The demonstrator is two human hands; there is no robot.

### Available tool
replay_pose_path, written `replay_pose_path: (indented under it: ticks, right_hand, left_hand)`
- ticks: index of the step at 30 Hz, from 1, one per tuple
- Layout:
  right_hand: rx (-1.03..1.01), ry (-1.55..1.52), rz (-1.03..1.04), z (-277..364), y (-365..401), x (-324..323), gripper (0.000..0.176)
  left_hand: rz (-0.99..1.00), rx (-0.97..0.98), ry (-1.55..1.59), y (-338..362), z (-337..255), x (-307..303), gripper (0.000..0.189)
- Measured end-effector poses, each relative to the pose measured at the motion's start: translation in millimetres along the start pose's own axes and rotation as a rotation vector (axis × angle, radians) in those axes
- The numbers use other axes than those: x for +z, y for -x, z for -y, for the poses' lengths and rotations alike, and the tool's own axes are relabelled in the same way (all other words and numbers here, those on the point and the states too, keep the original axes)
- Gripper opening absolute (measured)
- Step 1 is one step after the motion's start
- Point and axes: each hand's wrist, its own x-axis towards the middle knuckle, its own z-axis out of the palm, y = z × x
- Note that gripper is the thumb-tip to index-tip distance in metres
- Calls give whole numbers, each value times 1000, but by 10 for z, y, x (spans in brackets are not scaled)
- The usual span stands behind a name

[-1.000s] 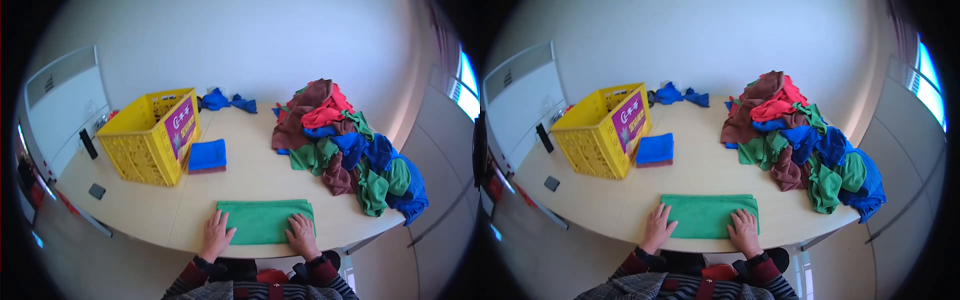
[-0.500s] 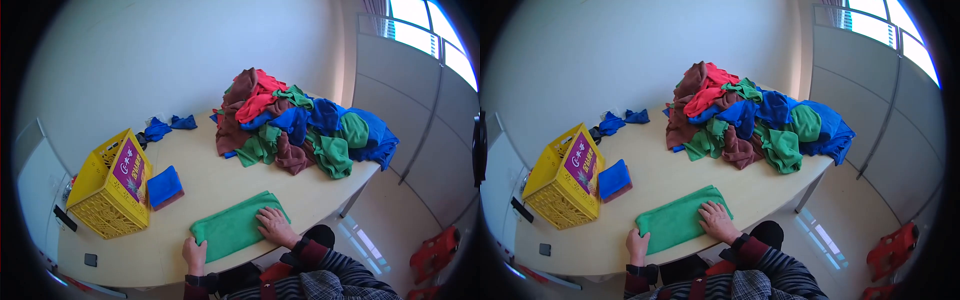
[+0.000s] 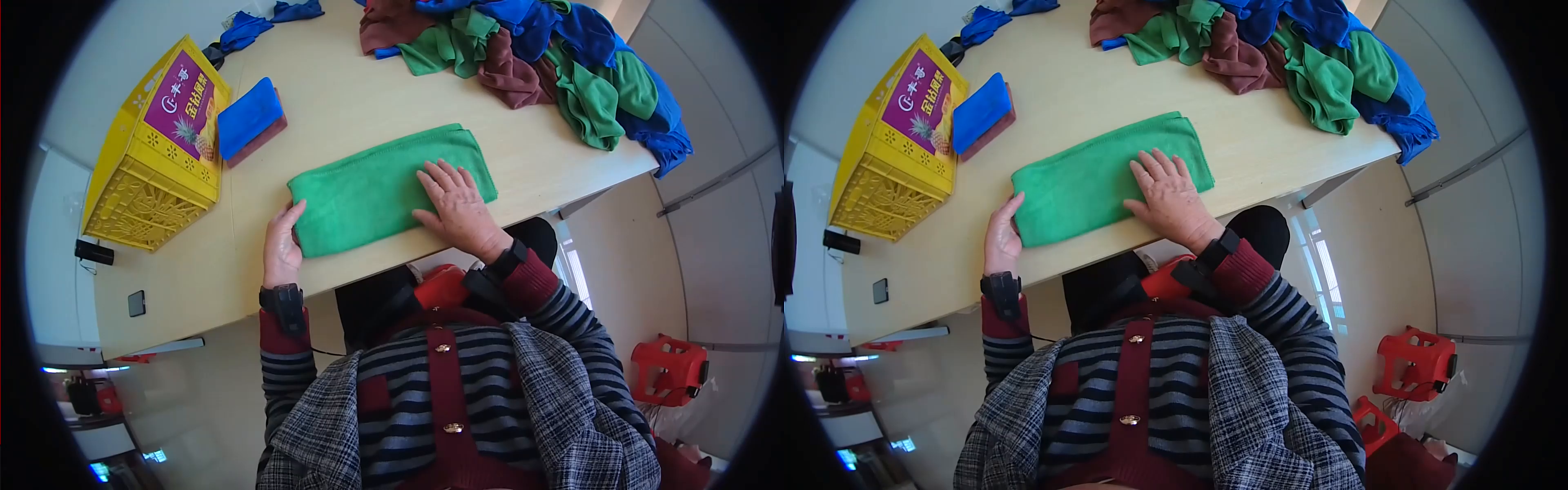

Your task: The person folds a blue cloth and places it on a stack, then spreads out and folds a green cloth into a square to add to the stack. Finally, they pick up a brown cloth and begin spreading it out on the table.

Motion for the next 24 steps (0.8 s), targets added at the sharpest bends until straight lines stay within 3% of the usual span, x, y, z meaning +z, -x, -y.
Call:
replay_pose_path:
  ticks: [1, 4, 8, 13, 16, 24]
  right_hand:
    - [-2, -3, 3, 57, -1, -7, 68]
    - [-89, 52, 80, 286, 9, 17, 86]
    - [-123, 130, 153, 454, -41, 79, 96]
    - [-121, 160, 193, 661, -108, 152, 94]
    - [-148, 159, 205, 757, -128, 202, 90]
    - [-240, 153, 154, 892, -153, 370, 78]
  left_hand:
    - [-4, -1, 0, 1, 16, -12, 53]
    - [-3, 240, -28, 14, 73, 80, 62]
    - [-85, 294, -131, 56, 50, 35, 77]
    - [-58, 342, -143, 101, -159, -4, 83]
    - [39, 338, -10, 250, -425, 239, 82]
    - [163, 455, -148, 2, -606, 1083, 79]
